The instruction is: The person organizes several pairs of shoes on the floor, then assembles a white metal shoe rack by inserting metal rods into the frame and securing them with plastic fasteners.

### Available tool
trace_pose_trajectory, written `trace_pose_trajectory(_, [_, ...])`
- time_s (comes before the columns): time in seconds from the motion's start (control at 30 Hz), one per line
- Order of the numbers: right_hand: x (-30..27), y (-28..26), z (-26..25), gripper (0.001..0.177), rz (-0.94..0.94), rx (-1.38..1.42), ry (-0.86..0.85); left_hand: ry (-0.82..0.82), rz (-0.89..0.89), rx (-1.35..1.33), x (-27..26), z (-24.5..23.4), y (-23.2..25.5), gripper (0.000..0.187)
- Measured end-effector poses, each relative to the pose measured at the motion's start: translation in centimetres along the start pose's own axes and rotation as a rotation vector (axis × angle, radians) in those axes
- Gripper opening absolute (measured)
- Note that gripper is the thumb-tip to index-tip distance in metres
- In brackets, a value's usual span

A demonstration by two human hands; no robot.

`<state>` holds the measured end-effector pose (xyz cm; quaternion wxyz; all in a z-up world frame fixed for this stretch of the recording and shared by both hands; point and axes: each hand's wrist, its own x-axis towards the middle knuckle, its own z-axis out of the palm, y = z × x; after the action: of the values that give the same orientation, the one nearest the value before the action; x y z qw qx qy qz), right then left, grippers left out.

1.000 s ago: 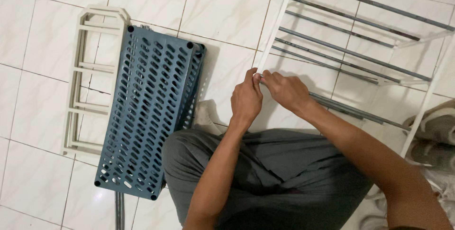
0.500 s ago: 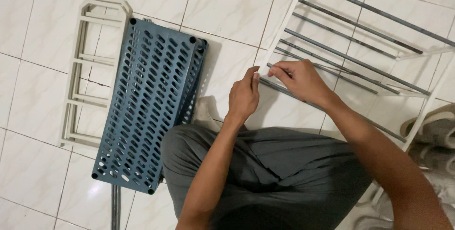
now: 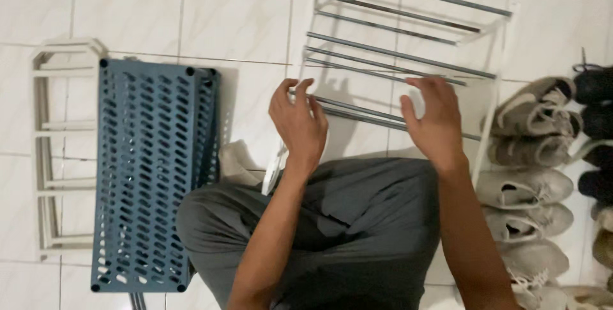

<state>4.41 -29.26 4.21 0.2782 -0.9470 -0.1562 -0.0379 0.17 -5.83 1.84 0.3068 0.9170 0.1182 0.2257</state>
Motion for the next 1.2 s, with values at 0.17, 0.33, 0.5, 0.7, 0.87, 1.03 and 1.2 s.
trace_pose_trajectory(0.17, [-8.4,7.9,-3.6,0.051,0.254,-0.156,0.183,-0.355,0.332,-0.316,-3.8,6.5,8.4,0.032])
trace_pose_trajectory(0.33, [-13.0,12.0,-1.6,0.047,0.659,0.385,0.061,-0.568,0.603,-0.269,-6.3,14.0,12.6,0.031])
trace_pose_trajectory(0.5, [-13.0,12.1,0.8,0.039,0.678,0.321,0.204,-0.712,0.722,-0.045,-8.4,18.4,13.2,0.016])
trace_pose_trajectory(0.7, [-12.2,11.6,0.5,0.04,0.696,0.402,0.227,-1.156,0.616,-0.235,-5.7,22.2,11.4,0.013])
trace_pose_trajectory(0.87, [-12.1,10.8,0.2,0.036,0.593,0.356,0.297,-1.198,0.55,-0.487,-4.3,22.3,11.0,0.015])
trace_pose_trajectory(1.03, [-11.8,10.0,0.3,0.041,0.784,0.221,0.152,-0.883,0.824,-0.131,-6.9,18.3,11.3,0.029])
trace_pose_trajectory(1.2, [-11.8,9.8,0.0,0.037,0.641,0.319,0.224,-1.218,0.425,-0.3,-4.6,20.2,11.5,0.023])
